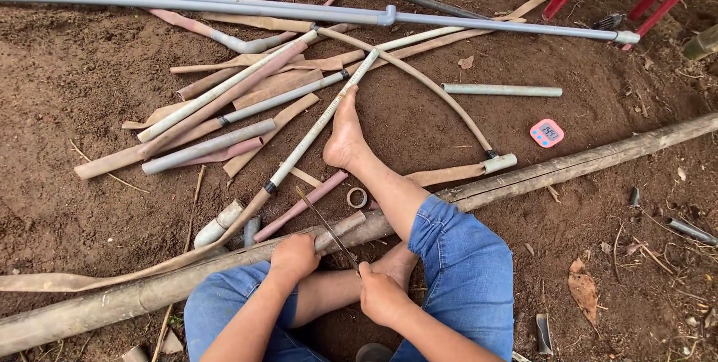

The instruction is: The person sits on the ground and uses a hand saw to cut a piece of wood resting between their legs. They hold the wood steady with one hand while sawing with the other, surrounded by various pipes and debris.

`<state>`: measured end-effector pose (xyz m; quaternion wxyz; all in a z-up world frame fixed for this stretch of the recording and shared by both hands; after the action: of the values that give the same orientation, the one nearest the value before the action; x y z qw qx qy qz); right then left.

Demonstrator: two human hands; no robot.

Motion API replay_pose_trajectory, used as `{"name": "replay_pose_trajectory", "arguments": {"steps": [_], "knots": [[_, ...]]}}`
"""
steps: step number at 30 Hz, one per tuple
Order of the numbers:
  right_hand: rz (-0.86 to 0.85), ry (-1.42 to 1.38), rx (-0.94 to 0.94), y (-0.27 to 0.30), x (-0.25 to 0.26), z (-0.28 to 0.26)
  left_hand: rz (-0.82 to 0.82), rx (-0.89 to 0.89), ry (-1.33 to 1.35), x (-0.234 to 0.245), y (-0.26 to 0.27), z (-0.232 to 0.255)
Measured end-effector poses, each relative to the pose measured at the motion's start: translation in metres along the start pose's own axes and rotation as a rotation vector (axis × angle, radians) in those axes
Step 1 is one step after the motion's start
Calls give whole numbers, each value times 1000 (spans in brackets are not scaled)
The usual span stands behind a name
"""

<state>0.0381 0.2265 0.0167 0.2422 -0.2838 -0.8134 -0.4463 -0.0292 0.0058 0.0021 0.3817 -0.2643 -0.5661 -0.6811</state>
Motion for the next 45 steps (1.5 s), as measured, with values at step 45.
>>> {"name": "replay_pose_trajectory", "arguments": {"steps": [45], "knots": [[11, 21, -44, -2, -14, 21, -43, -6, 61, 3, -2, 0]]}}
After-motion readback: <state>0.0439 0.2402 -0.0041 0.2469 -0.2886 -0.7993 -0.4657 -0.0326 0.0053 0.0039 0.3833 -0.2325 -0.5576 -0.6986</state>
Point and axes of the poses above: each hand's wrist, its own y-axis away from the middle knuckle, its own x-axis out of the back of the hand, z = x × y, the point moved 3 cm from there along -y, towards the middle knuckle, and after that the axes turned 7 degrees about -z, right-handed, at the moved point
